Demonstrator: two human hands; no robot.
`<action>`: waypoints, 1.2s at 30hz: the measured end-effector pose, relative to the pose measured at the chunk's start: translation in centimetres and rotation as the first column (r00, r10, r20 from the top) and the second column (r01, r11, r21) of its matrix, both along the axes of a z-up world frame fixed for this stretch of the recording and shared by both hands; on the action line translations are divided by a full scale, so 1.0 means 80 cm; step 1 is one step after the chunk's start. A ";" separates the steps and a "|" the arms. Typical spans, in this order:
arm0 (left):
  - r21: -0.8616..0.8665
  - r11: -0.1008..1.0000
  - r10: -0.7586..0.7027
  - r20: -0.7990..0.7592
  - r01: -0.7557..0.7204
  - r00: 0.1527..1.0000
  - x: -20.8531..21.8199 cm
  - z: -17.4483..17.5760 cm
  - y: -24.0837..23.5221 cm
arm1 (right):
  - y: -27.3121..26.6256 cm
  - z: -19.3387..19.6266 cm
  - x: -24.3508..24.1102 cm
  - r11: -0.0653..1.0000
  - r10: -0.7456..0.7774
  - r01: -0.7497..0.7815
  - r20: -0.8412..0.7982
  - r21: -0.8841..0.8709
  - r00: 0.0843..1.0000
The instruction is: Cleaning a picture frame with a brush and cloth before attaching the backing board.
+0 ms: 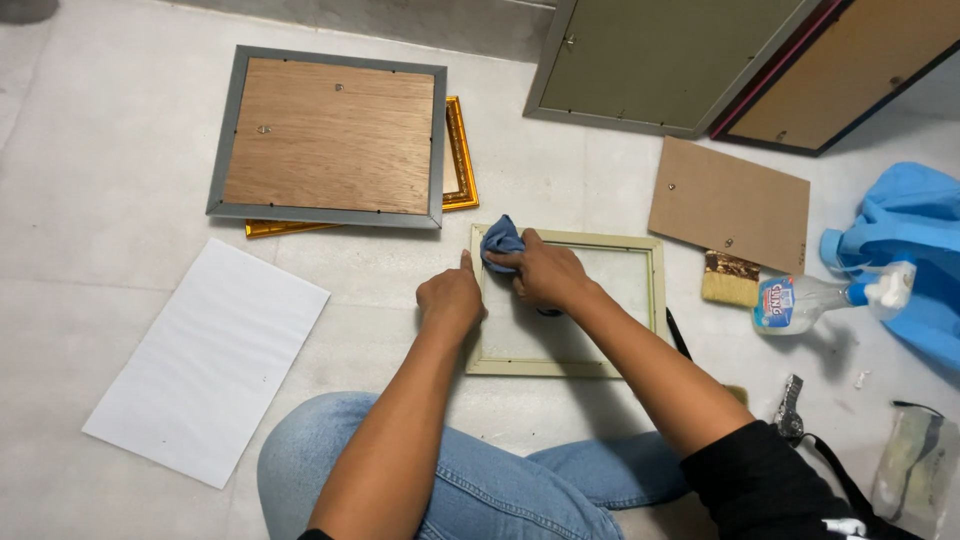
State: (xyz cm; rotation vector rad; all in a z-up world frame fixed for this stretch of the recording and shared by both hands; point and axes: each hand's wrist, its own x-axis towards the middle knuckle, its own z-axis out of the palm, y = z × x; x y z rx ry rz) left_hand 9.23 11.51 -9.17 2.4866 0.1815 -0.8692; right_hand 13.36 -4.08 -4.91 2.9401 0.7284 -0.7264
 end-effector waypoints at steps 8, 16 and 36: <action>-0.026 0.999 0.031 0.014 -0.030 0.999 0.010 -0.034 0.003 | -0.006 -0.011 -0.059 0.988 -0.153 0.155 -0.088 0.025 0.984; -0.039 0.999 0.028 0.037 -0.026 0.999 0.012 -0.059 0.002 | -0.021 0.019 -0.056 0.993 -0.111 0.106 -0.113 -0.050 0.987; -0.053 0.999 0.012 -0.011 -0.012 1.000 0.008 -0.043 0.005 | -0.001 0.012 -0.096 0.995 0.060 -0.060 -0.004 -0.073 0.998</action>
